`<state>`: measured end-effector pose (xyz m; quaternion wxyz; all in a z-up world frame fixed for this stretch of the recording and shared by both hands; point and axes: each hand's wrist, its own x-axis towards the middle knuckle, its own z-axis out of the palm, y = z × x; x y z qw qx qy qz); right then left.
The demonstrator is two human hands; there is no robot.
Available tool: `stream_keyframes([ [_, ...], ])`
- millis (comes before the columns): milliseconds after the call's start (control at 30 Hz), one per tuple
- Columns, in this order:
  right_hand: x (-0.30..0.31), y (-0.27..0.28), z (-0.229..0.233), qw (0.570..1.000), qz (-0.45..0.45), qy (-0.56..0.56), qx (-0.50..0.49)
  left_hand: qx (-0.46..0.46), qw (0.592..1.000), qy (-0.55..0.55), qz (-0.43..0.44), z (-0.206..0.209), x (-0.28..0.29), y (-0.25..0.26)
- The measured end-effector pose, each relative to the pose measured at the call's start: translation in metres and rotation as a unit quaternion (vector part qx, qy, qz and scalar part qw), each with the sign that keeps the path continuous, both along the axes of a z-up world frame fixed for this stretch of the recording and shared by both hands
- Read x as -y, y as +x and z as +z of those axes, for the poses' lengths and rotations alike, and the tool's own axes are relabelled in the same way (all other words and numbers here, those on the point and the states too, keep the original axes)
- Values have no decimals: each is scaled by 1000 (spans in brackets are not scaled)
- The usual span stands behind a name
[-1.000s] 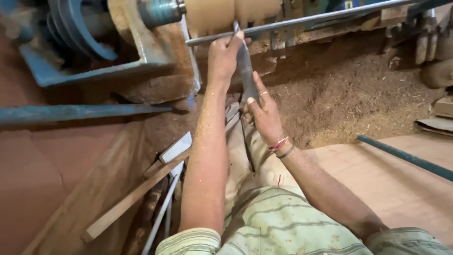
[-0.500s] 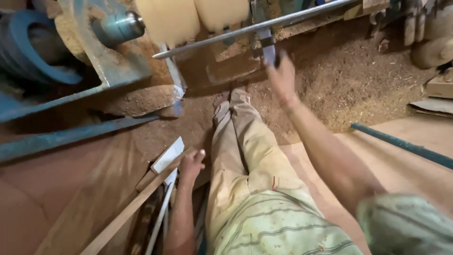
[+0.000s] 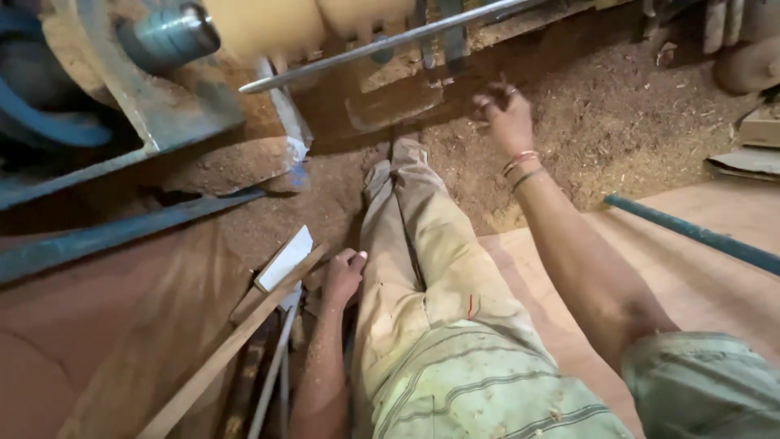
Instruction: The person mounts a wooden blank in a lathe, starts it spinning, and shapes the rotating wood with hand chisels resting on a tool rest, producing wood shavings. They then stop the lathe, loosen the workpiece, and remove the shaped wooden piece by hand.
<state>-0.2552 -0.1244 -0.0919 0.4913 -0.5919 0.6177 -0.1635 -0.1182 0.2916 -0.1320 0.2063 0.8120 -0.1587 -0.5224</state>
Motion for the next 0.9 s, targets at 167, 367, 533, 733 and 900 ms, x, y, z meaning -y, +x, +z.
stream_keyframes([
  [167,-5,23,-67,964,-120,149,184,25,996,-81,-25,-3,5,-2],
  [367,14,44,-99,893,-202,289,279,81,995,2,-65,12,16,4],
  [533,18,34,-142,805,-272,333,408,36,998,-28,-33,0,22,-1],
  [733,-6,11,-166,805,-153,293,492,28,990,-92,-99,-22,84,-7],
  [900,-49,-36,-67,929,-77,263,247,40,981,-149,-116,-12,132,-8],
])
